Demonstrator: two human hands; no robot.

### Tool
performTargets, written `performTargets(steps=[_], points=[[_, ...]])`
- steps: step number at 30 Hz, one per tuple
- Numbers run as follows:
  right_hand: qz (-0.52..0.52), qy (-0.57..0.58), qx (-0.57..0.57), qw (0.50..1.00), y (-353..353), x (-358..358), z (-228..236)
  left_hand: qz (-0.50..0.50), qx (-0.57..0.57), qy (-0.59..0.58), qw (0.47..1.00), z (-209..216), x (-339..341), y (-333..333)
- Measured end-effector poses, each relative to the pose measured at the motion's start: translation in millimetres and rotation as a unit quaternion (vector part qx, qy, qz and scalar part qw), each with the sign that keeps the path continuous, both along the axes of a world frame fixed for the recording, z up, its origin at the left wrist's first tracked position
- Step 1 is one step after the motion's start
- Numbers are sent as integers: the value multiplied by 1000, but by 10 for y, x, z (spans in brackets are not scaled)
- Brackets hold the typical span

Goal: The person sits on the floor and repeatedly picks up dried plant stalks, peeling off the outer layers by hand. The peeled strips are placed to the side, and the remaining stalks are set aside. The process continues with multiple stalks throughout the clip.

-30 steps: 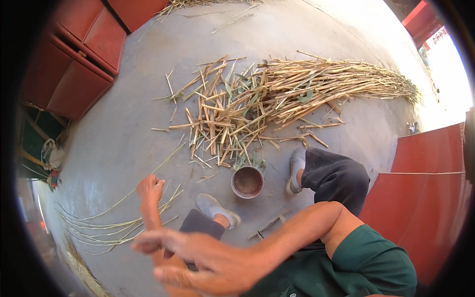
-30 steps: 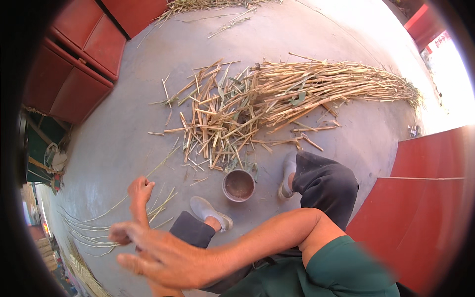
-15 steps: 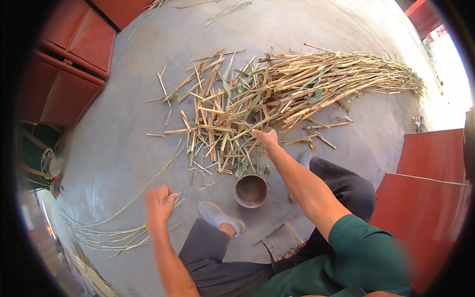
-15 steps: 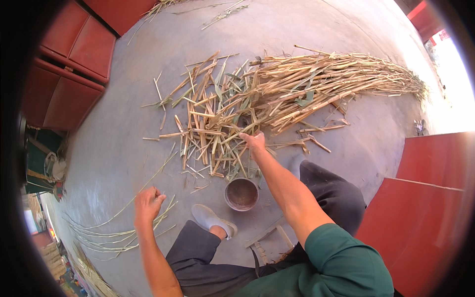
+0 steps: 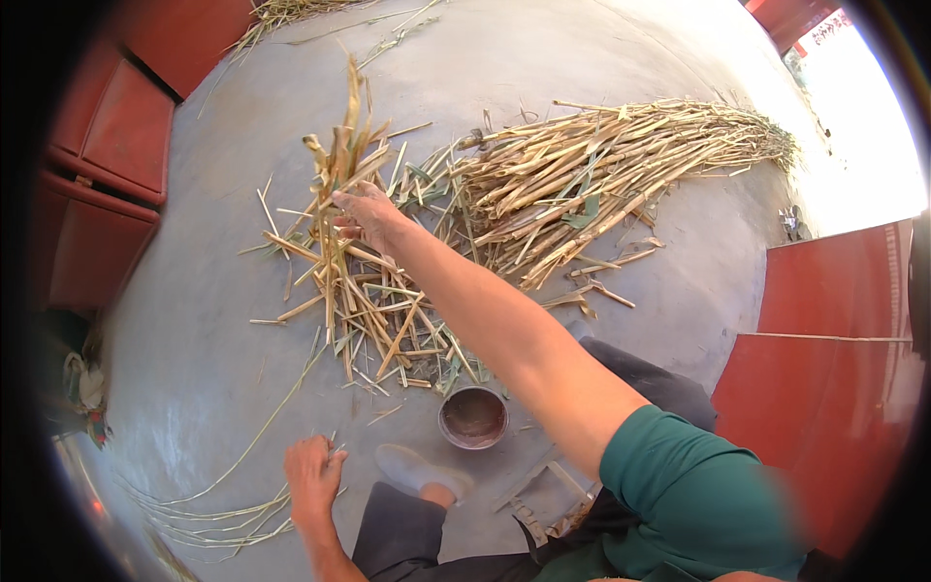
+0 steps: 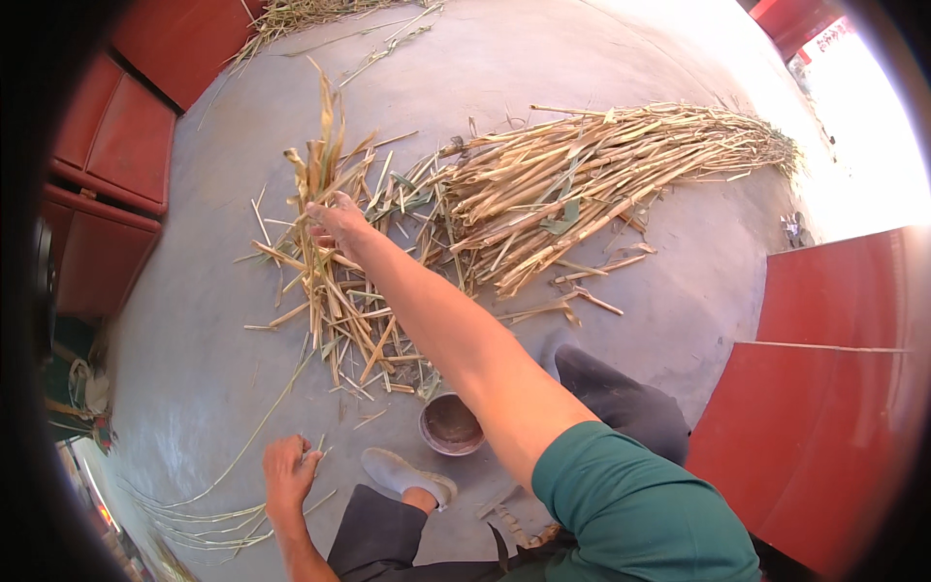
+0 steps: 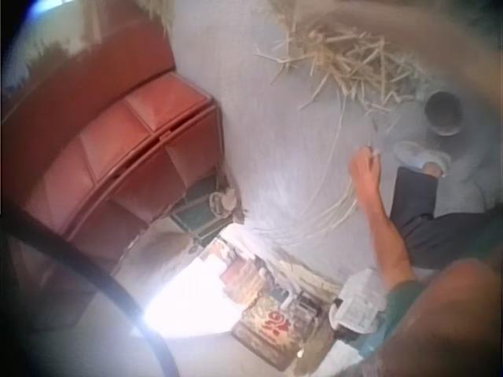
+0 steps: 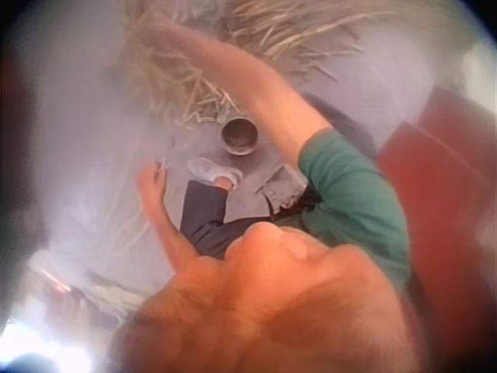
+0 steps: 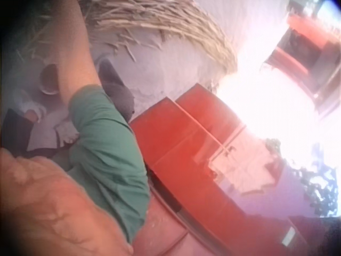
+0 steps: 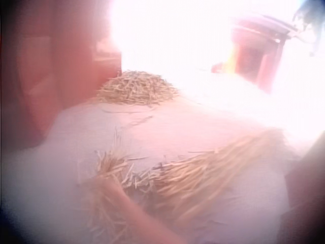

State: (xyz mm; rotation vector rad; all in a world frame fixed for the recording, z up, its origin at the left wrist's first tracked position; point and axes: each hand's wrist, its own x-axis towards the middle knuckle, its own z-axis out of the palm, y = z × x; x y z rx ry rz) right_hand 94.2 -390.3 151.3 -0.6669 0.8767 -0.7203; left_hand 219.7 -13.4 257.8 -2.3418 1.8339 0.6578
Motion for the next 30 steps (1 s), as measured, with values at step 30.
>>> performTargets(steps=[30], points=[[112,584,-471,651,107,-4103,-797,-233,55,110,965,-1539,-1586,-215]])
